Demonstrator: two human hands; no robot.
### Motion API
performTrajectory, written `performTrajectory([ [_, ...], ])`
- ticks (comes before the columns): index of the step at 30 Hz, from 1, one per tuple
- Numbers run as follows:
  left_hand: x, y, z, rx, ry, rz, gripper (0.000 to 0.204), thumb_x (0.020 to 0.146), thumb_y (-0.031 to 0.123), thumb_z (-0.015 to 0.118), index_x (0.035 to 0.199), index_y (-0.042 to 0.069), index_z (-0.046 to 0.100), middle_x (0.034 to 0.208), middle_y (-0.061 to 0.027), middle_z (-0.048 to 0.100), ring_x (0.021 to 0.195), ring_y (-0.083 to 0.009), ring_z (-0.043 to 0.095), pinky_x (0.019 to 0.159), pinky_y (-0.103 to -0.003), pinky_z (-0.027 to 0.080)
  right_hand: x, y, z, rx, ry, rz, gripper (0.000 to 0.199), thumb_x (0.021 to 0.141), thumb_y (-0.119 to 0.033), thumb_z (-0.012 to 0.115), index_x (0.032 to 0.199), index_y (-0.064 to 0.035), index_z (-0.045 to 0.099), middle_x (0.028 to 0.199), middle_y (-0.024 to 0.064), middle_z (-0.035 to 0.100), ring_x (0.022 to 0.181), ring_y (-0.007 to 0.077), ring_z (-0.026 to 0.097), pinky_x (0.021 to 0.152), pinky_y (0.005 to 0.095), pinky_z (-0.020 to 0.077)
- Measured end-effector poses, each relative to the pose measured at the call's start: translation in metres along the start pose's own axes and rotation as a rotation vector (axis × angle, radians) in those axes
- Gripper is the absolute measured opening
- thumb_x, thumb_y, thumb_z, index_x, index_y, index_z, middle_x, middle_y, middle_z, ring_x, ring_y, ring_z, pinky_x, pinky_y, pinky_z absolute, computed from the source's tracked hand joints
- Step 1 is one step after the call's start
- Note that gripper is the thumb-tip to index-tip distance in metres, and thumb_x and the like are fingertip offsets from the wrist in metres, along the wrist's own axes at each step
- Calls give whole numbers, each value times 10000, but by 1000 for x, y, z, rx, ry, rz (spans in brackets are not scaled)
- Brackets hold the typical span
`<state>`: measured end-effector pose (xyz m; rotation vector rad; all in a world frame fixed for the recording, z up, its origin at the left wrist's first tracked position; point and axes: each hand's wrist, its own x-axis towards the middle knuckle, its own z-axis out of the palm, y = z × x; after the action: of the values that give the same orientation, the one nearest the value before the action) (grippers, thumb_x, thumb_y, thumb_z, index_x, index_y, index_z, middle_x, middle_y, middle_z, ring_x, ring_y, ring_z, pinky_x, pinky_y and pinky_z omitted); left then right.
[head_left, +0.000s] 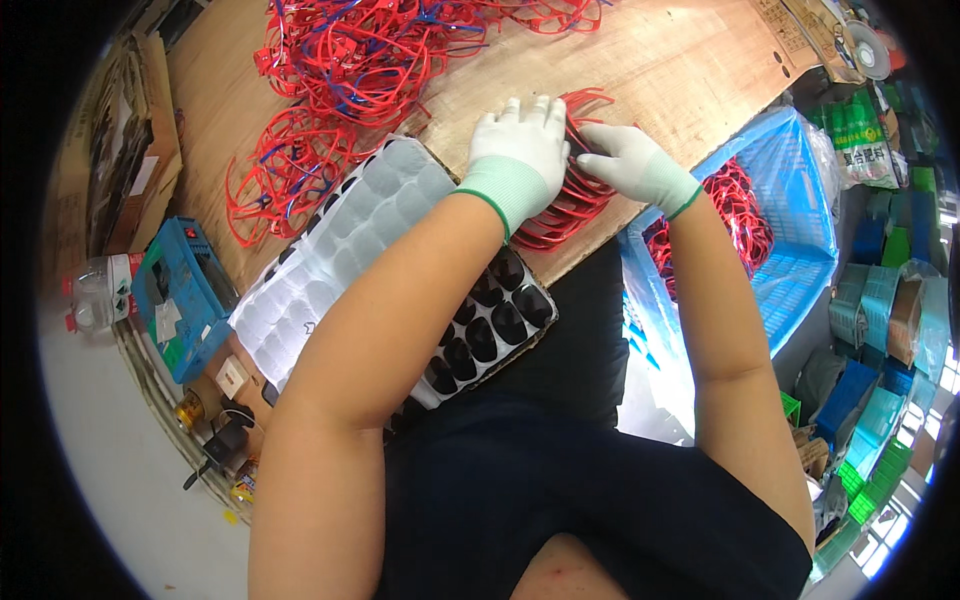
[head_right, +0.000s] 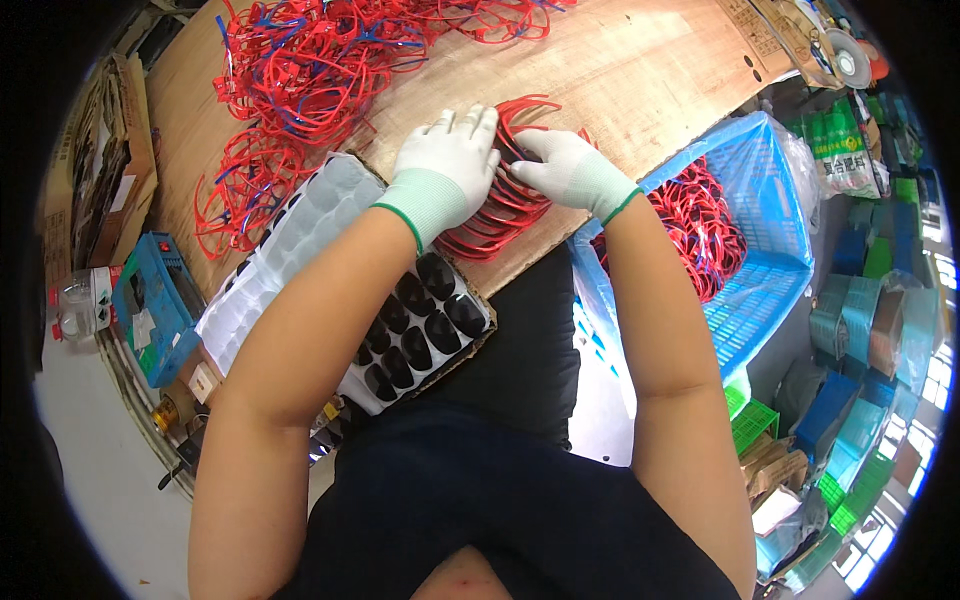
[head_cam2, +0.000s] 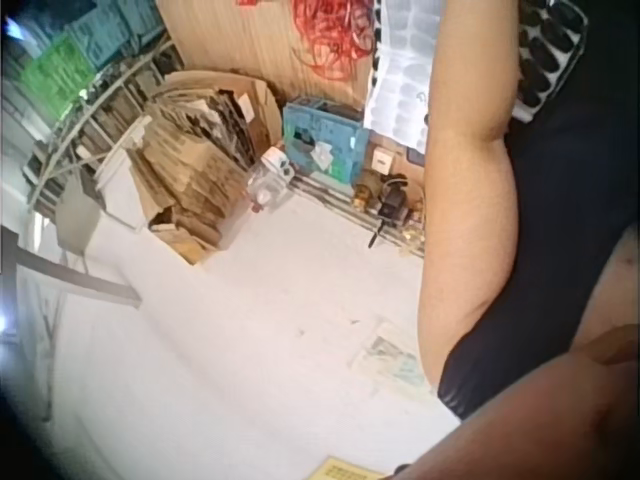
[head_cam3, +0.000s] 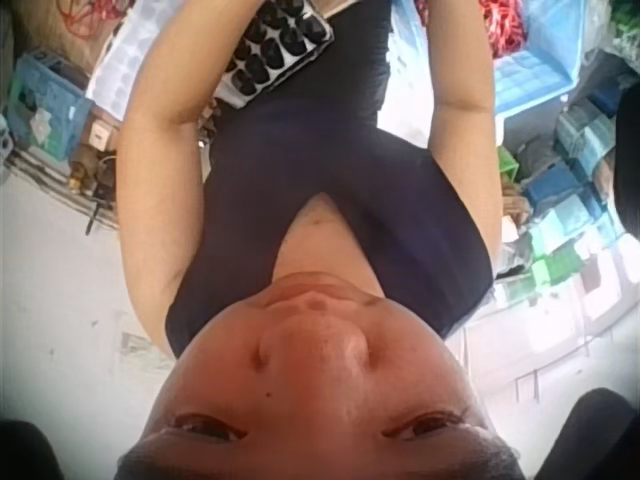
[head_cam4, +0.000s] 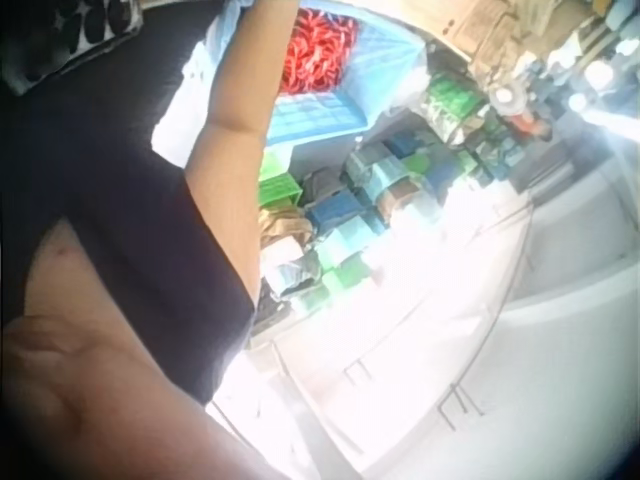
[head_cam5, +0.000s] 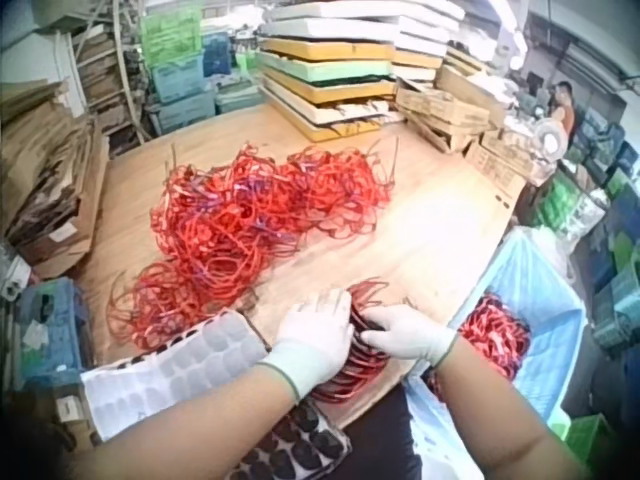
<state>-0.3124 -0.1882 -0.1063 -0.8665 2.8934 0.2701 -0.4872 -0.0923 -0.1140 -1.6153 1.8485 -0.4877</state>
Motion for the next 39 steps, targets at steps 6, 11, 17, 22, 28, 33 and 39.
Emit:
performTrajectory([
  [6,-2,-5,16,-219,-99,-79,615,1038,354,401,1552,31,302,1595,-169,367,1423,-329,434,1142,-446,390,12,3,17,-166,72,-88,348,996,-328,517,1001,0,631,960,267,664,937,455,638,832,520,496],
  [11,-23,-12,-20,-239,-48,61,634,999,400,487,1488,6,405,1522,-203,458,1343,-344,514,1099,-433,433,5,14,15,57,120,92,323,999,-296,536,995,3,657,883,264,668,876,423,669,766,466,509],
  [17,-139,-87,-53,-444,292,158,373,932,268,624,1203,11,640,1155,-189,682,1052,-341,657,912,-435,523,7,-18,3,54,70,202,391,1017,-337,541,1048,31,671,806,238,665,754,354,675,712,410,508],
  [22,-216,-160,-72,-508,561,-369,213,872,164,696,1052,53,719,981,-140,727,930,-336,700,849,-416,561,2,-17,2,8,147,214,379,1015,-333,549,1043,20,683,810,221,681,771,342,689,713,412,516],
  [28,-175,-195,-49,-24,288,-333,315,917,225,650,1175,50,694,1300,-147,636,1215,-340,589,1046,-438,460,-7,-12,-6,-163,503,68,345,1010,-312,554,1071,-4,697,964,254,699,936,428,675,803,443,537],
  [33,-172,-215,-43,-242,282,-339,243,957,163,610,1161,72,705,1231,-120,678,1116,-271,646,996,-353,483,-55,-46,-1,-33,834,151,296,985,-225,592,1111,21,700,955,216,730,913,296,726,849,369,544],
  [39,-250,-168,-92,-982,550,-442,252,1029,36,434,1216,-20,592,1181,-133,660,955,-148,644,903,-318,524,-66,-129,70,111,525,-38,241,886,-148,688,1082,-9,708,975,179,716,906,308,700,843,379,545],
])
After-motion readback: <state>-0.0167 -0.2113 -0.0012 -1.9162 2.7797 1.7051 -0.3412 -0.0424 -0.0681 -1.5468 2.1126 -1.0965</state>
